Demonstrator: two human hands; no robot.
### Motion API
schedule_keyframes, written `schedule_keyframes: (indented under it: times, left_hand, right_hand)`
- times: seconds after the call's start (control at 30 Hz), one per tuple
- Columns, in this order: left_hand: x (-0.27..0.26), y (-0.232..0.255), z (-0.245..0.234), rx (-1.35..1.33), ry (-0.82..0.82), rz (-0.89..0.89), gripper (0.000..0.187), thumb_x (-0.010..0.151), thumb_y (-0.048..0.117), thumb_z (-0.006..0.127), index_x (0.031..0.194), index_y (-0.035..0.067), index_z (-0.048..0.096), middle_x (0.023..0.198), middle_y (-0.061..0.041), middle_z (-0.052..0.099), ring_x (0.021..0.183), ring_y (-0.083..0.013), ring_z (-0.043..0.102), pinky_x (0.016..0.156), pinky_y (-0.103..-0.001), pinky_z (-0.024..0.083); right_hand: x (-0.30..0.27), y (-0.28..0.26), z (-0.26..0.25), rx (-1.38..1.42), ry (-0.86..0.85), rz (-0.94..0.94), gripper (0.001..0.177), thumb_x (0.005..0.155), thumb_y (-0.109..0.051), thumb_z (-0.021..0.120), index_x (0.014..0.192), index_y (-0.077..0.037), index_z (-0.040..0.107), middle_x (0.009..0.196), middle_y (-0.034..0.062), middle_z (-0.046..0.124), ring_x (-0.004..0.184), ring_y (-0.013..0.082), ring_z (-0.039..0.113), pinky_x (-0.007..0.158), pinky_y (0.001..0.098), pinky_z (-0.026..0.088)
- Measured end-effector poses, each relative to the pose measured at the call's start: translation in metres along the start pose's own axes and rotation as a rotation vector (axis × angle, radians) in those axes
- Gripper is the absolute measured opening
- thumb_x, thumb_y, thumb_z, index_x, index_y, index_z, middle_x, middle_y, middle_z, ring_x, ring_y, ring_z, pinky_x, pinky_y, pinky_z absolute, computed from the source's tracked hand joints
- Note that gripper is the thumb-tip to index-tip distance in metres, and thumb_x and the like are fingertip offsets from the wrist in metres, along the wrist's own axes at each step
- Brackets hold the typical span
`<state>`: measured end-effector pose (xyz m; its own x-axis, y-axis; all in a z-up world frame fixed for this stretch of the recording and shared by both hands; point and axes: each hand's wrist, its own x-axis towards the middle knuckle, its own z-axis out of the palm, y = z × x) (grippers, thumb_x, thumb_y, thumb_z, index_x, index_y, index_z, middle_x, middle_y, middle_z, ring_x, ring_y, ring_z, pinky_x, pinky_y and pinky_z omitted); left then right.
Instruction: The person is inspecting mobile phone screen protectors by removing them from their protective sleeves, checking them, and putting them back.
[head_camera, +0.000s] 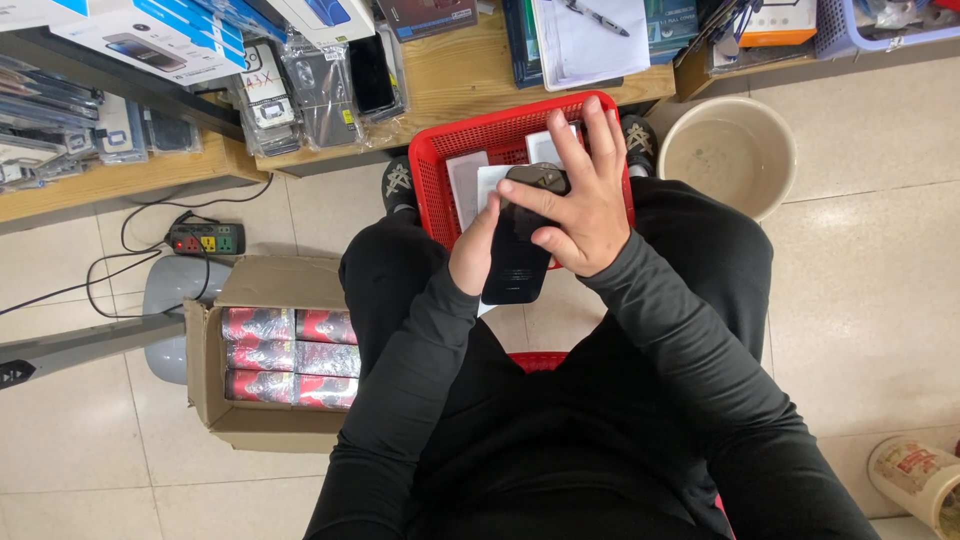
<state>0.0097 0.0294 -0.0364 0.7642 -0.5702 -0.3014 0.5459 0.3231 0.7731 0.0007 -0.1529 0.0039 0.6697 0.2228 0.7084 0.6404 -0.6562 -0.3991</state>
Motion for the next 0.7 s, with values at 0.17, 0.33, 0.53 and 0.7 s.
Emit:
schedule_keyframes:
  times: [0.17, 0.33, 0.53, 0.7]
  left_hand:
    - [-0.005, 0.001, 0.008, 0.146, 0.012, 0.03, 0.067, 0.096, 0.052, 0.041, 0.146, 0.007, 0.039, 0.147, -0.015, 0.046, 0.14, -0.027, 0.042, 0.117, -0.038, 0.034]
    - [-0.006, 0.0, 0.009, 0.175, 0.046, 0.116, 0.063, 0.098, 0.046, 0.047, 0.148, 0.009, 0.035, 0.153, -0.013, 0.04, 0.143, -0.0288, 0.036, 0.12, -0.04, 0.029]
    - [0.022, 0.005, -0.034, -0.092, 0.095, 0.013, 0.061, 0.1, 0.045, 0.034, 0.14, 0.001, 0.048, 0.141, -0.021, 0.053, 0.131, -0.0293, 0.052, 0.11, -0.039, 0.045]
    - [0.02, 0.031, -0.024, -0.531, -0.321, 0.16, 0.085, 0.098, 0.065, 0.026, 0.145, -0.005, 0.034, 0.122, -0.024, 0.06, 0.106, -0.0302, 0.066, 0.088, -0.043, 0.056]
  right_hand:
    - [-0.006, 0.0, -0.008, -0.059, -0.053, 0.072, 0.058, 0.102, -0.063, 0.019, 0.146, -0.039, 0.048, 0.163, 0.0138, 0.016, 0.153, 0.0409, 0.003, 0.124, 0.0664, 0.016]
    - [-0.004, 0.001, -0.008, -0.035, -0.012, 0.131, 0.06, 0.103, -0.061, 0.019, 0.146, -0.033, 0.05, 0.162, 0.0166, 0.019, 0.153, 0.04, 0.006, 0.126, 0.06, 0.019]
    - [-0.011, -0.011, 0.007, -0.1, -0.022, 0.064, 0.062, 0.103, -0.065, 0.02, 0.154, -0.033, 0.035, 0.163, 0.0165, 0.014, 0.154, 0.0413, 0.007, 0.125, 0.0645, 0.02]
    - [-0.024, -0.05, 0.041, 0.108, -0.12, -0.123, 0.063, 0.092, -0.072, 0.029, 0.135, -0.039, 0.061, 0.158, 0.0146, 0.029, 0.147, 0.0469, 0.009, 0.111, 0.0723, 0.004]
